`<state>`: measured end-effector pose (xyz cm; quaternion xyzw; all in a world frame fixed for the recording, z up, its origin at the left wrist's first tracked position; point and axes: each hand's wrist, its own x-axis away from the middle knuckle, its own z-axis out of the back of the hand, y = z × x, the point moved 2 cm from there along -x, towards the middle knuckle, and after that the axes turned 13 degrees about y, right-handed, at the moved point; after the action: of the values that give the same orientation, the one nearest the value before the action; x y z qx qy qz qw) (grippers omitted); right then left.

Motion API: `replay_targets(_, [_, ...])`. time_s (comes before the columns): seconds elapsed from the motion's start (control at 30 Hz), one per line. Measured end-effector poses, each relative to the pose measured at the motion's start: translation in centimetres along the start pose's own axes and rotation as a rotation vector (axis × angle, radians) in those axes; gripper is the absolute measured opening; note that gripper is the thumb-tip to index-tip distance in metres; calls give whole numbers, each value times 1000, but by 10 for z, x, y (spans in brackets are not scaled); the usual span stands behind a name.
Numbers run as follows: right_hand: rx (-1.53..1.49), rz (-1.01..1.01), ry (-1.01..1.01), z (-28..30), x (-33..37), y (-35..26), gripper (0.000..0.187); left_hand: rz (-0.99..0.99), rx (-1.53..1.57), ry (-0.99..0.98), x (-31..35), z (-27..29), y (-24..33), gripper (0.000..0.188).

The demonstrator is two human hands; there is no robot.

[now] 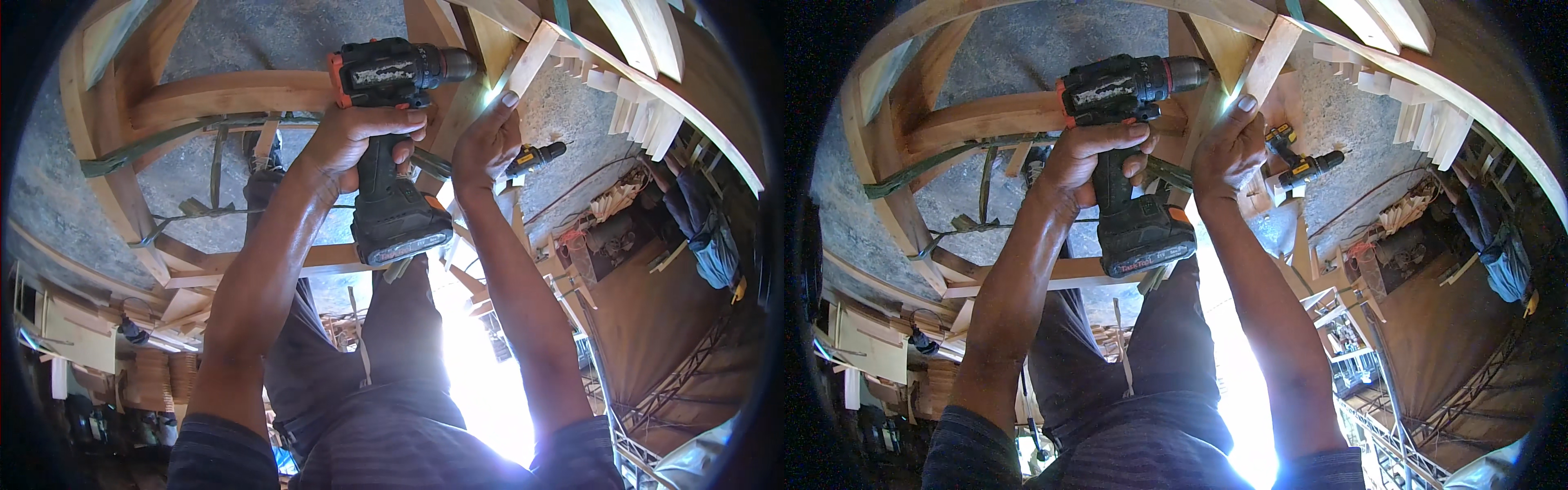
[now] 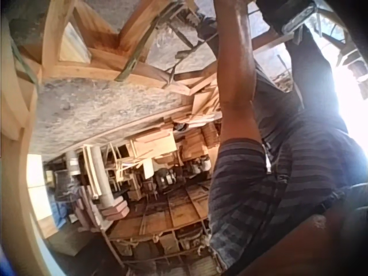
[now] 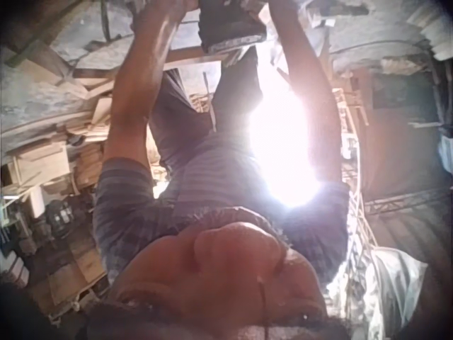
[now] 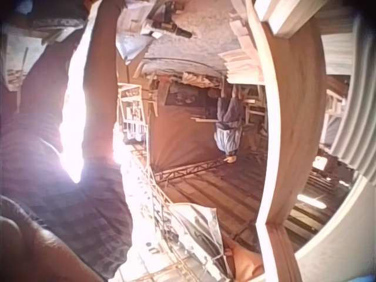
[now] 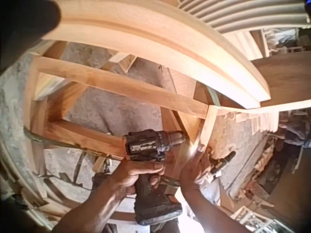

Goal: Using a power drill to assemble a wooden chair frame and attach green upholstery straps.

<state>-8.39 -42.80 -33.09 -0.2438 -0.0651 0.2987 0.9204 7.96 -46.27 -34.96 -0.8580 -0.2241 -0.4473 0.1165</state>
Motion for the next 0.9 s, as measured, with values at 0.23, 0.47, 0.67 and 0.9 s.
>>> replay_targets(0.23, [-10,6,-2,-1,0,-2,61,-12,10,-29,-3,4,-1,20])
replay_targets(0.47, [22,131,113,-5,-7,6,58,51,40,-42,-2,3,0,22])
replay_targets(0.67, [21,91,105,-5,-7,4,60,69,27,-41,1,7,3,21])
replay_targets(0.9, [-80,27,54,-8,-8,6,61,-117,-50,-43,34,30,16,27])
